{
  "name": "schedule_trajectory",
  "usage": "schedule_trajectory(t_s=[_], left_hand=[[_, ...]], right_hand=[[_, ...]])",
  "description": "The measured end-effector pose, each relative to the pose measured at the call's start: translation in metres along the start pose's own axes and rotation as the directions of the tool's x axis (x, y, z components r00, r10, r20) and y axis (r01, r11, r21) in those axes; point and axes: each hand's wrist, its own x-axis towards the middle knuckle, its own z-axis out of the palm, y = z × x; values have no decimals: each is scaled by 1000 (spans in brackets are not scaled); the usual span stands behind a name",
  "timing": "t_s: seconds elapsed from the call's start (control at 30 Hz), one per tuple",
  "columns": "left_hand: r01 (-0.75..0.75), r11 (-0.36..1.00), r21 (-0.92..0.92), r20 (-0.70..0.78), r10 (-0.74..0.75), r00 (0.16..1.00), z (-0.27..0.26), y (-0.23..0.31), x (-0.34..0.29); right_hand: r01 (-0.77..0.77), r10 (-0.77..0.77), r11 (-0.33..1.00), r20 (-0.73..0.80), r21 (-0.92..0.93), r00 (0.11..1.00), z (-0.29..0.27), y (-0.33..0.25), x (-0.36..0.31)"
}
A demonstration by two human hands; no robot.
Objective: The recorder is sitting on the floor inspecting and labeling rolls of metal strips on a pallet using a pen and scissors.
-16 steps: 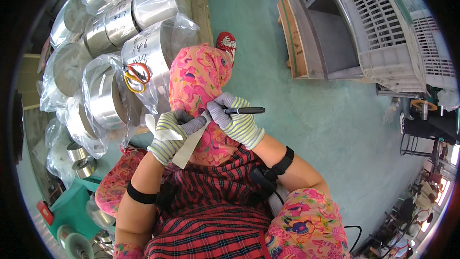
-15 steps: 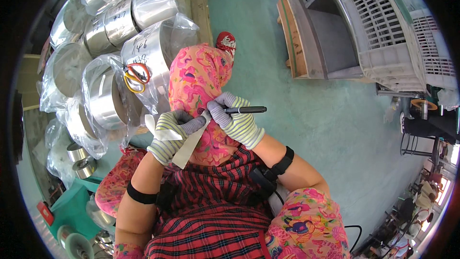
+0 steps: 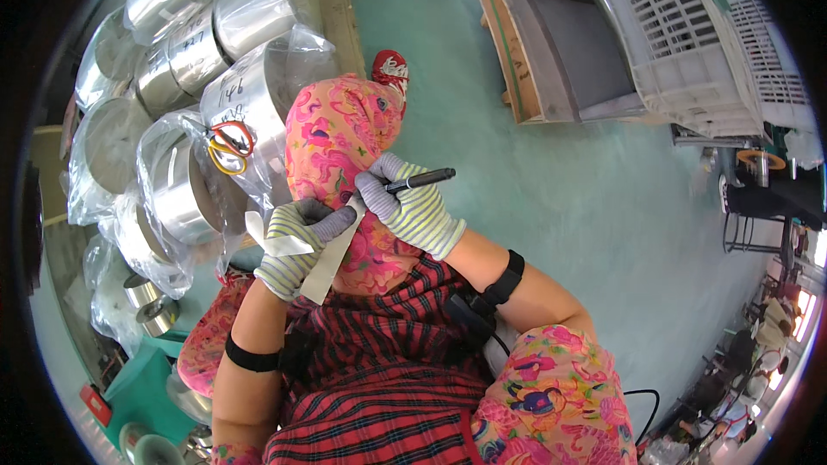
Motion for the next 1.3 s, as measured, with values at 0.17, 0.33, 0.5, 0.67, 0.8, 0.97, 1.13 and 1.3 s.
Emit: schedule_trajectory(t_s=[0.17,0.33,0.5,0.67,0.8,0.97,1.13,1.3], left_hand=[[-38,999,-15,-40,37,999,4,11,-7],[-84,996,-39,11,85,996,0,55,-16],[-227,973,-29,132,229,964,24,123,8],[-131,984,-121,401,169,900,62,137,35],[-446,890,92,209,421,883,44,134,37],[-373,855,361,-138,445,885,-2,98,68],[-452,754,478,-153,578,802,-55,78,68],[-463,852,245,-356,523,775,-75,57,49]], right_hand=[[-123,157,917,-61,380,986,-27,-12,4],[20,-20,979,-5,204,1000,-73,-31,13],[34,-46,968,42,248,998,-123,-36,16],[-14,40,952,-79,307,996,-166,-4,-5],[-232,428,836,-326,496,843,-217,69,-49],[-439,805,567,-582,697,116,-265,194,-229],[-401,795,373,-511,836,-325,-229,249,-327],[-672,761,58,-468,738,-448,-211,268,-389]])
